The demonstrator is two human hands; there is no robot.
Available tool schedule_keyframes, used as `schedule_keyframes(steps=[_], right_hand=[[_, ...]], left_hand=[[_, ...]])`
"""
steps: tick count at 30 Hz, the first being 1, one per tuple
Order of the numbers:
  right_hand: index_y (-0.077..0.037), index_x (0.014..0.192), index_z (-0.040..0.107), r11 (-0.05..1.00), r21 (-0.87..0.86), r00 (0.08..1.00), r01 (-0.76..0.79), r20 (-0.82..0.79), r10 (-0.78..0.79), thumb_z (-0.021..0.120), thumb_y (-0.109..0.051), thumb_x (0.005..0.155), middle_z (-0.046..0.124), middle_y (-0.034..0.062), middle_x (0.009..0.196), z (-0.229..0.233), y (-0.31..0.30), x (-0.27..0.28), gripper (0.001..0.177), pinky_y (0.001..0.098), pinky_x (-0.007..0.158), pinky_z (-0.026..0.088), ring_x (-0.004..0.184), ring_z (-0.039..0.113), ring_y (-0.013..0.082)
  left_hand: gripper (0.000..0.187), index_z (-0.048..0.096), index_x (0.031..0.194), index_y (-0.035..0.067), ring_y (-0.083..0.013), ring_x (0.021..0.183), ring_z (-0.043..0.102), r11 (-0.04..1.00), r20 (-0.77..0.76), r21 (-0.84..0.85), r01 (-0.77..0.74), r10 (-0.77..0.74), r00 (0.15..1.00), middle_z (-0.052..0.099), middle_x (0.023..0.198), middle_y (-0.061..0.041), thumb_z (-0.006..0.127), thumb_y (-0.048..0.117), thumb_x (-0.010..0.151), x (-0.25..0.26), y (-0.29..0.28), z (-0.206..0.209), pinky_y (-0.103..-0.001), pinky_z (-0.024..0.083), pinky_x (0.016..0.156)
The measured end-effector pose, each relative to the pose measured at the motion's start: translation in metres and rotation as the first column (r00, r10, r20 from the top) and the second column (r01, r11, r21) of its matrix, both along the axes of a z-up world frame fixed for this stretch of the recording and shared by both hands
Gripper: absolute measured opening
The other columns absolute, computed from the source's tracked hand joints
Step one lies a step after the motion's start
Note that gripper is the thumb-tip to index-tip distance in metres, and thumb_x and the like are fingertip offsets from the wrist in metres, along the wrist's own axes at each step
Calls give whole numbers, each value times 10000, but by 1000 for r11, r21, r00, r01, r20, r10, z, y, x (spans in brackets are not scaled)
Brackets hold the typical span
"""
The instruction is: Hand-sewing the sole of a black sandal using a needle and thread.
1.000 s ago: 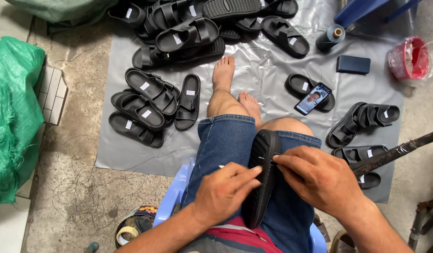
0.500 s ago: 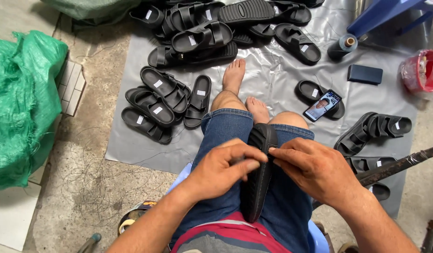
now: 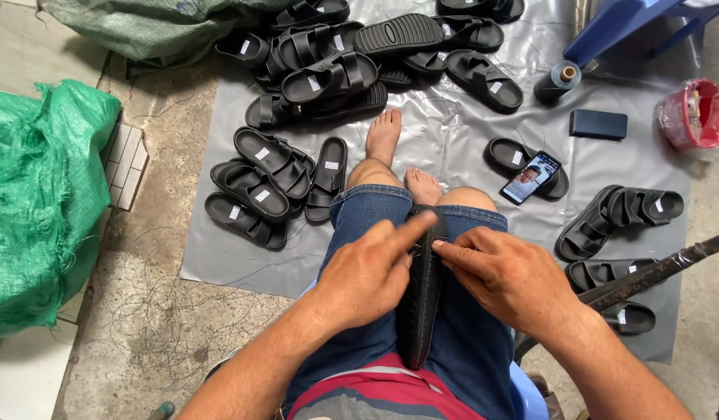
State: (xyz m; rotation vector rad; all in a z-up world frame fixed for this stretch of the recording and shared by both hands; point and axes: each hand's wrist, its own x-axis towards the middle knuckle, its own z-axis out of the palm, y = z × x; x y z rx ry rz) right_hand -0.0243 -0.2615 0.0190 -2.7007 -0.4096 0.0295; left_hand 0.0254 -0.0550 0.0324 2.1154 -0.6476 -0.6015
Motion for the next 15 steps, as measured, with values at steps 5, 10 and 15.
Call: schedule_keyframes(steps=[5, 10, 15], right_hand=[[-312, 1009, 662, 1000, 23, 999, 10, 31, -11, 595, -221, 788, 601, -57, 816, -5, 1, 0, 248, 350, 566, 517, 729, 621, 200], [-339, 1031, 654, 998, 35, 998, 47, 28, -48, 572, -252, 820, 598, -80, 839, -11, 2, -3, 243, 327, 587, 514, 751, 616, 173], [-402, 1108, 581, 996, -81, 991, 26, -127, -36, 569, -245, 779, 576, -66, 848, 2, -1, -3, 364, 386, 579, 536, 728, 623, 216]], left_hand=[[606, 363, 1356, 157, -382, 739, 615, 996, 75, 16, -93, 91, 993, 590, 797, -98, 535, 107, 777, 3, -5, -8, -515, 501, 628], [574, 413, 1322, 137, -367, 768, 625, 995, 56, -104, -13, 19, 998, 621, 789, -90, 557, 100, 768, 3, -6, 4, -494, 510, 633], [501, 531, 1262, 172, -372, 683, 611, 990, -21, 91, 111, -110, 994, 532, 754, -92, 455, 78, 776, 7, -3, 17, -471, 519, 620]])
